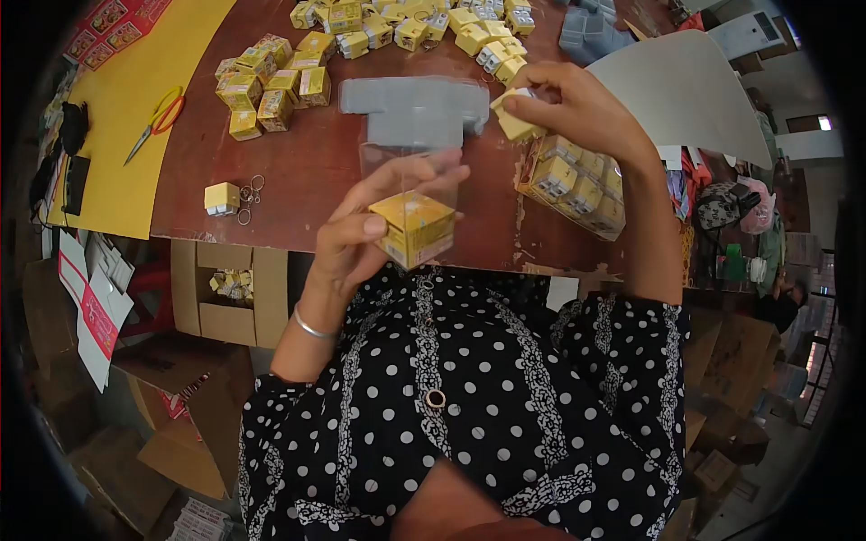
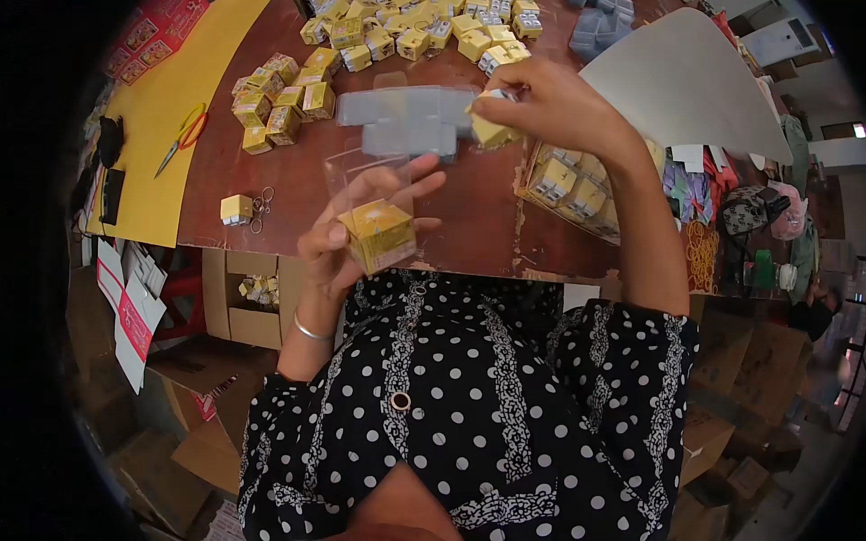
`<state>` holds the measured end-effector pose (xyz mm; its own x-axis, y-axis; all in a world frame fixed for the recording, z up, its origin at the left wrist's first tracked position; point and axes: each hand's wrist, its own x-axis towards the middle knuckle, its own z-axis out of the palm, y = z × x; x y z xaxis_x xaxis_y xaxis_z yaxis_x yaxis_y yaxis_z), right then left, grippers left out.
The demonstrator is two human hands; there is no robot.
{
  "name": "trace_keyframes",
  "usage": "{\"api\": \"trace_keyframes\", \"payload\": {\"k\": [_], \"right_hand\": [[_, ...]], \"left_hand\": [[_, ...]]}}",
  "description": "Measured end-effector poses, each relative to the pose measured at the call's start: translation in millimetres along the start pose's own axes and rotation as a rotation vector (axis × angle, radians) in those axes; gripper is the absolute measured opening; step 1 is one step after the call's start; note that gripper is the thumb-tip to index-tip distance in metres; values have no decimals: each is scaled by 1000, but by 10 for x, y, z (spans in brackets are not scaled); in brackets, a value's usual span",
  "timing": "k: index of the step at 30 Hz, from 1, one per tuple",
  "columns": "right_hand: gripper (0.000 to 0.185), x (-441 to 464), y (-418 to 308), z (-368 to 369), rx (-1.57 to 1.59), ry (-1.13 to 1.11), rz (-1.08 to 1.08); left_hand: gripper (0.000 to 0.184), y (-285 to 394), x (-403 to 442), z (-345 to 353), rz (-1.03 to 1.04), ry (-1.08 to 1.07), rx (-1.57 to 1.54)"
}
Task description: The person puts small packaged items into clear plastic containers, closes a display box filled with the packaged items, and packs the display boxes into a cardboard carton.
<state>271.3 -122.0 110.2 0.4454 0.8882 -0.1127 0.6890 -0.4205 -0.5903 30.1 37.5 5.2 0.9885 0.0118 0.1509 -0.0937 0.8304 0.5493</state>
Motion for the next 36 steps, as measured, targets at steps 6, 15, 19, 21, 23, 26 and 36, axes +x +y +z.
{"api": "trace_keyframes", "payload": {"k": [6, 15, 19, 21, 23, 26, 36], "right_hand": [[20, -463, -575, 301, 102, 59, -194], [34, -879, -468, 361, 307, 282, -350], [51, -874, -355, 486, 80, 390, -514], [52, -840, -328, 519, 36, 428, -578], [52, -824, -302, 553, -4, 458, -653], [53, -820, -265, 624, -62, 516, -659], [43, -843, -452, 507, 459, 926, -525]], "left_hand": [[76, -233, 105, 40, -76, -79, -203], [80, -412, 25, 69, 47, -112, -581], [83, -463, 40, 152, 86, -95, -660], [82, -484, 72, 239, 82, -121, -702], [81, -509, 85, 252, 92, -143, -741], [81, -562, 70, 161, 56, -127, -733], [54, -290, -17, 220, -61, 174, 348]]}}
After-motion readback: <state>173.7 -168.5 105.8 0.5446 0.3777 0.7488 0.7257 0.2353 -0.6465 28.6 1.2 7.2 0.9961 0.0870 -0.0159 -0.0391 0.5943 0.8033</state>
